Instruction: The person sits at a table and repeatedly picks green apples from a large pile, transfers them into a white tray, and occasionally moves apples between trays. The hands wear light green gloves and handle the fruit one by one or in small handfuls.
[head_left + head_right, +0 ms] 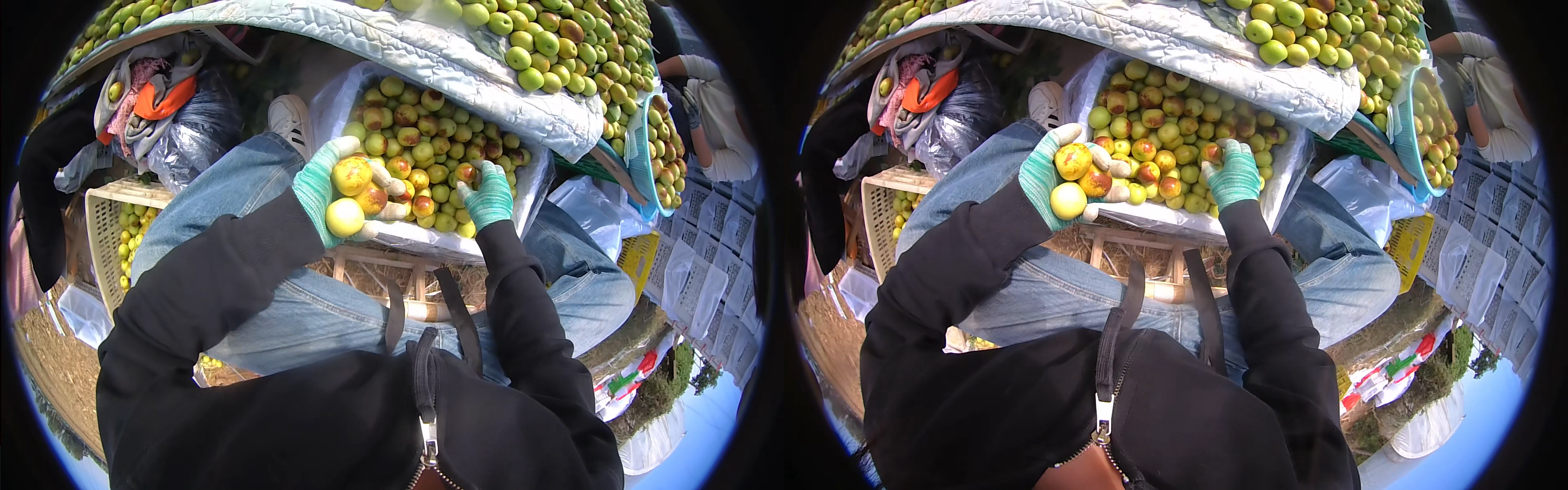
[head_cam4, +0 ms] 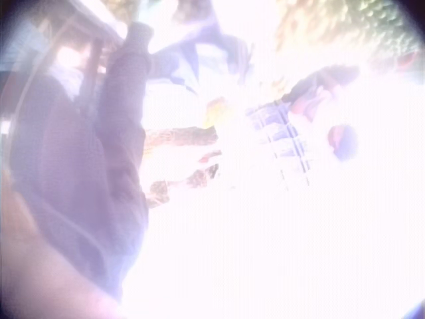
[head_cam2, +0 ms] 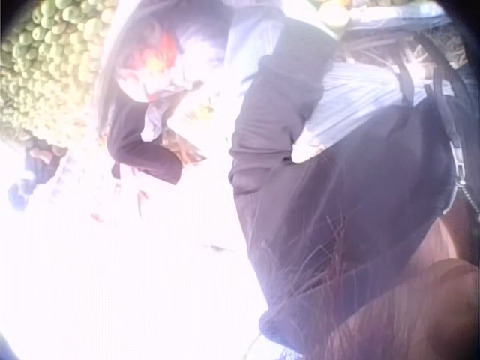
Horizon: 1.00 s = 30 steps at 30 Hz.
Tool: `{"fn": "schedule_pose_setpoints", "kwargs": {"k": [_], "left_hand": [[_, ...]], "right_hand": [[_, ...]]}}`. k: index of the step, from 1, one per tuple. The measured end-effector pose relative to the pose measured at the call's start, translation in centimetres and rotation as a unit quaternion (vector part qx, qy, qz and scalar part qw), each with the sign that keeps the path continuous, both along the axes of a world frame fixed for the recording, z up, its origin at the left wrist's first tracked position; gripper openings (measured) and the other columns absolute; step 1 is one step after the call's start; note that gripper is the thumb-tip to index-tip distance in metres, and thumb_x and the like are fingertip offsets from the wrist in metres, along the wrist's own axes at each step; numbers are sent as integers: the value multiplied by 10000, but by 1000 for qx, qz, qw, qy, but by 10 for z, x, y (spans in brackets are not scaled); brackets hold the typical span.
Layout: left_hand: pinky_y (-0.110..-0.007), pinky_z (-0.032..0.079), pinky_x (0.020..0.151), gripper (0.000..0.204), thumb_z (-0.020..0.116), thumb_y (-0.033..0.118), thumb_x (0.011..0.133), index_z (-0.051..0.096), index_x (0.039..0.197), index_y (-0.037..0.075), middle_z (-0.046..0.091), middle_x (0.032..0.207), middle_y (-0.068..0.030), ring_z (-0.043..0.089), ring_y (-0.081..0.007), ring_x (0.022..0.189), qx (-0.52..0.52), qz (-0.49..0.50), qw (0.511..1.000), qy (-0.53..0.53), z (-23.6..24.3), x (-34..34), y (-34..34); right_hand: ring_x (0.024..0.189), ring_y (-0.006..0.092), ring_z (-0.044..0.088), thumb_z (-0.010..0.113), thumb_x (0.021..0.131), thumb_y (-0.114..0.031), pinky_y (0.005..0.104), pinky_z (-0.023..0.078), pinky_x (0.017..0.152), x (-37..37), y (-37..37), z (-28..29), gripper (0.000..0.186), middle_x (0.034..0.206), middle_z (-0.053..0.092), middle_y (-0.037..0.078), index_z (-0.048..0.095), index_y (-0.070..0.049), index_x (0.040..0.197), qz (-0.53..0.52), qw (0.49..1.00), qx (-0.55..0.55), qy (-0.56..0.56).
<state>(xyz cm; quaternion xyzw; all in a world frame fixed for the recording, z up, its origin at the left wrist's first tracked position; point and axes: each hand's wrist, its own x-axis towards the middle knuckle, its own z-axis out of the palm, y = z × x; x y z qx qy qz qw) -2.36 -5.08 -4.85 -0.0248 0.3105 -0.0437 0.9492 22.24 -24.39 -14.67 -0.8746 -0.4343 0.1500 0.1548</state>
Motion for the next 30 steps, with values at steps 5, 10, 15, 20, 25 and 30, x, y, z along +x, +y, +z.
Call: {"fn": "schedule_pose_setpoints", "kwargs": {"k": [5, 10, 15, 20, 25, 30], "left_hand": [[-449, 585, 451, 639, 432, 538, 895, 560, 1095, -56, 569, 1138, -252, 616, -435, 988, -63, -15, 997, -32, 2, 8, -1], [-442, 592, 485, 608, 425, 513, 911, 492, 1251, 14, 572, 1180, -210, 649, -343, 951, -68, -46, 995, -55, 5, 5, -3], [-512, 572, 690, 549, 417, 480, 930, 495, 1272, 57, 577, 1197, -183, 630, -304, 996, -63, -7, 996, -65, 5, 4, -6], [-569, 527, 796, 529, 403, 459, 939, 490, 1275, 60, 565, 1215, -183, 586, -321, 1091, -31, 29, 999, -21, 12, 8, -5], [-411, 581, 480, 410, 470, 453, 915, 580, 1078, 93, 645, 976, -157, 681, -277, 761, 59, -35, 997, 46, 17, 1, 6], [-271, 490, 430, 365, 516, 463, 904, 574, 917, 104, 588, 734, -73, 562, -182, 580, 151, 116, 945, 266, 6, 0, 49]], "right_hand": [[851, 244, 609, 719, 750, -110, 334, 504, 741, -7, 49, 34, 453, 927, 602, 119, 588, -92, 1182, 100, 982, -155, -47], [854, 207, 591, 744, 761, -151, 319, 489, 754, -64, 54, 122, 385, 973, 607, 91, 614, -45, 1107, 81, 923, 198, 321], [950, 195, 571, 792, 705, -141, 295, 469, 801, -89, 69, 150, 451, 1018, 624, 79, 610, -38, 1105, 222, 942, 192, 162], [994, 231, 586, 826, 662, -142, 331, 473, 877, -94, 67, 151, 515, 1065, 615, 98, 604, -51, 1118, 272, 942, 101, 167], [886, 174, 621, 799, 717, -108, 300, 519, 792, -97, 59, 131, 494, 986, 617, 91, 530, -24, 1123, 81, 898, 239, 361], [793, 108, 594, 783, 734, -108, 255, 518, 713, -100, 74, 81, 450, 919, 624, 66, 548, -24, 1108, -33, 905, 88, 414]]}}
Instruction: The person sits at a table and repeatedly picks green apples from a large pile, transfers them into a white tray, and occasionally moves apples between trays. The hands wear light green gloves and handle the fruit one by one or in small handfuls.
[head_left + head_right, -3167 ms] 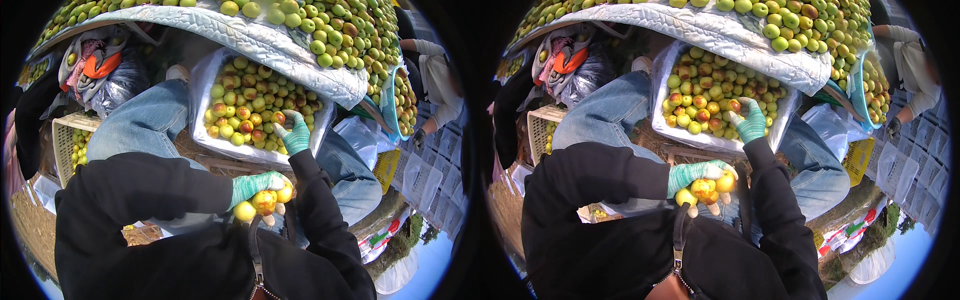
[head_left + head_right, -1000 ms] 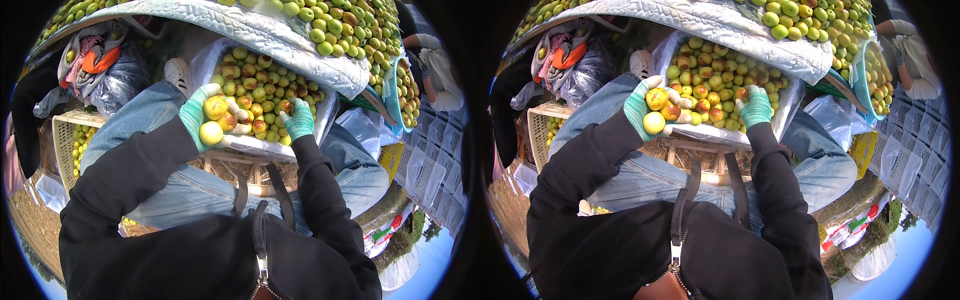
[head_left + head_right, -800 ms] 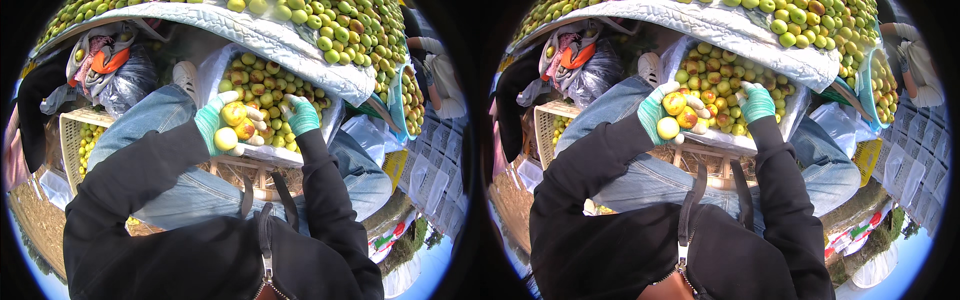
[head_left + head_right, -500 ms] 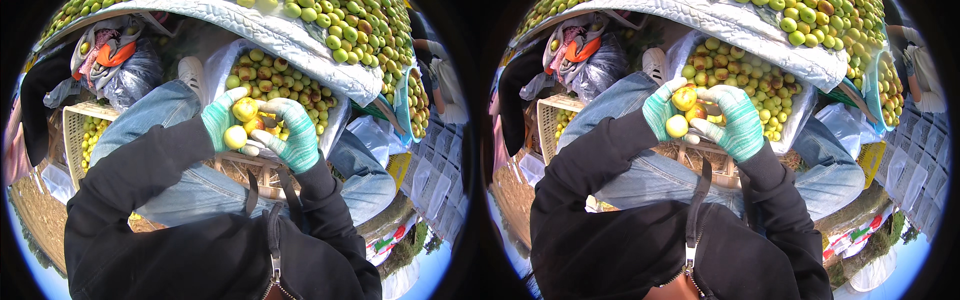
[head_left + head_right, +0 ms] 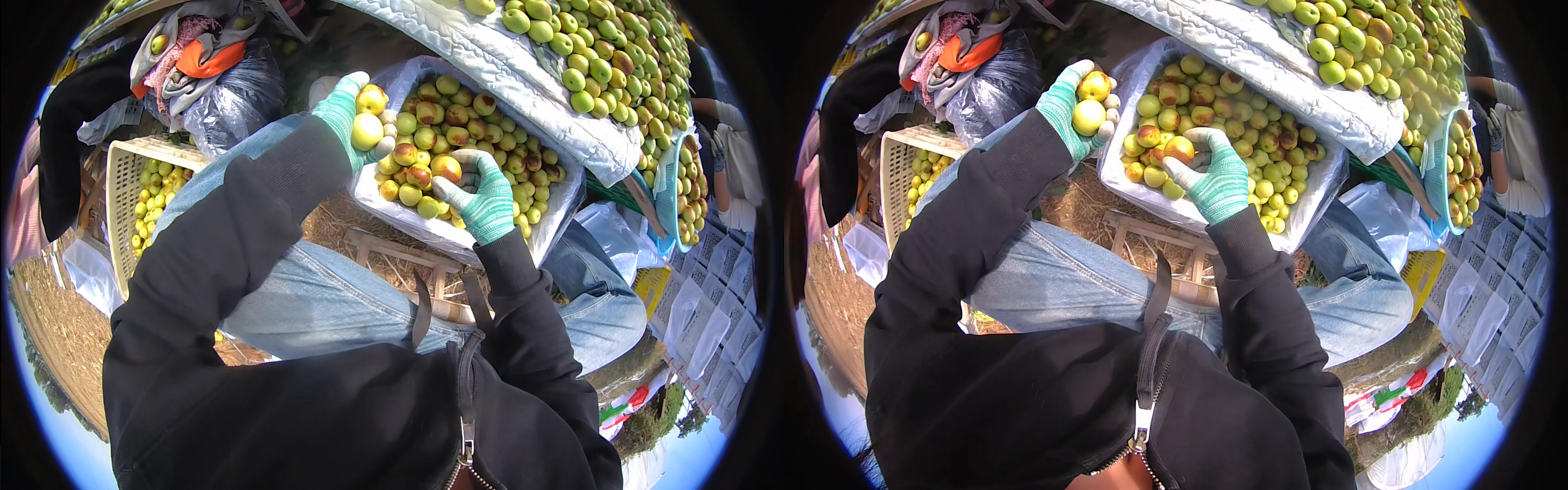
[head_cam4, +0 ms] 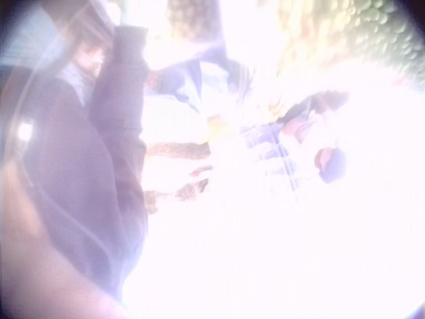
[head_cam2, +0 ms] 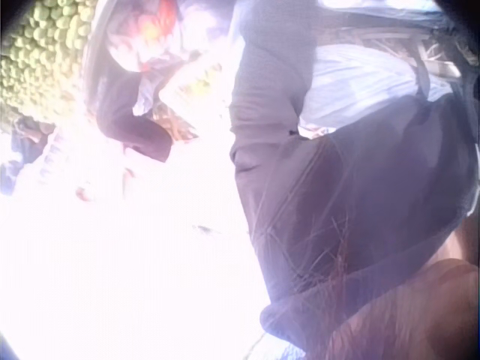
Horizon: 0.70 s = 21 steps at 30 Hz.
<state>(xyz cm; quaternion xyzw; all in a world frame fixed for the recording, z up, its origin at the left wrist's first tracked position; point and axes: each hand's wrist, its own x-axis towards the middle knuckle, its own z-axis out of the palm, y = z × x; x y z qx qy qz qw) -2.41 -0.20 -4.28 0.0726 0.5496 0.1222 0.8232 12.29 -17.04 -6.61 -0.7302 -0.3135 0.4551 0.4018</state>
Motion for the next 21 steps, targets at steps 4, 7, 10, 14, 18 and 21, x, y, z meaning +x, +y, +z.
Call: {"fn": "schedule_pose_setpoints", "kwargs": {"k": [4, 7, 10, 14, 18, 21], "left_hand": [[-295, 529, 487, 387, 496, 454, 916, 568, 928, 74, 589, 769, -88, 575, -204, 617, 40, 28, 999, -23, -2, -7, 18], [-311, 533, 491, 406, 480, 470, 922, 567, 938, 74, 589, 768, -82, 583, -204, 627, 44, 0, 999, -18, -2, -7, 17], [-348, 548, 504, 411, 461, 481, 931, 581, 979, 92, 608, 789, -93, 604, -209, 633, 11, -35, 999, 6, -4, -7, 13], [-349, 560, 499, 419, 499, 480, 925, 593, 1019, 83, 638, 842, -110, 632, -210, 647, 9, -80, 996, 47, -9, -7, 9], [-295, 551, 456, 447, 583, 458, 895, 595, 1033, 33, 658, 836, -103, 643, -180, 605, 100, -226, 967, 65, -5, -6, 0], [-262, 547, 447, 446, 642, 403, 870, 616, 1034, -10, 664, 832, -131, 652, -155, 614, 146, -355, 923, 1, -3, 4, -10]], "right_hand": [[814, 257, 642, 771, 728, -194, 339, 517, 741, -34, 8, -42, 440, 948, 654, 122, 610, -31, 1103, 159, 975, -14, -153], [861, 296, 583, 761, 681, -286, 429, 460, 754, -52, 11, -57, 365, 881, 640, 86, 657, -112, 984, 238, 878, -12, -414], [842, 291, 560, 772, 659, -295, 409, 452, 753, -56, 16, -59, 276, 894, 622, 95, 690, -135, 868, 236, 850, 9, -472], [810, 231, 584, 754, 749, -231, 343, 478, 725, -42, 17, -38, 258, 928, 612, 98, 679, -84, 948, 146, 923, 50, -352], [823, 153, 596, 667, 857, -166, 275, 493, 741, -32, 14, -9, 362, 991, 628, 95, 568, -33, 1178, -2, 988, 108, -113], [1008, 110, 538, 663, 857, -122, 261, 462, 867, -30, 19, 1, 426, 1123, 588, 92, 518, -40, 1248, -4, 967, 206, 151]]}}
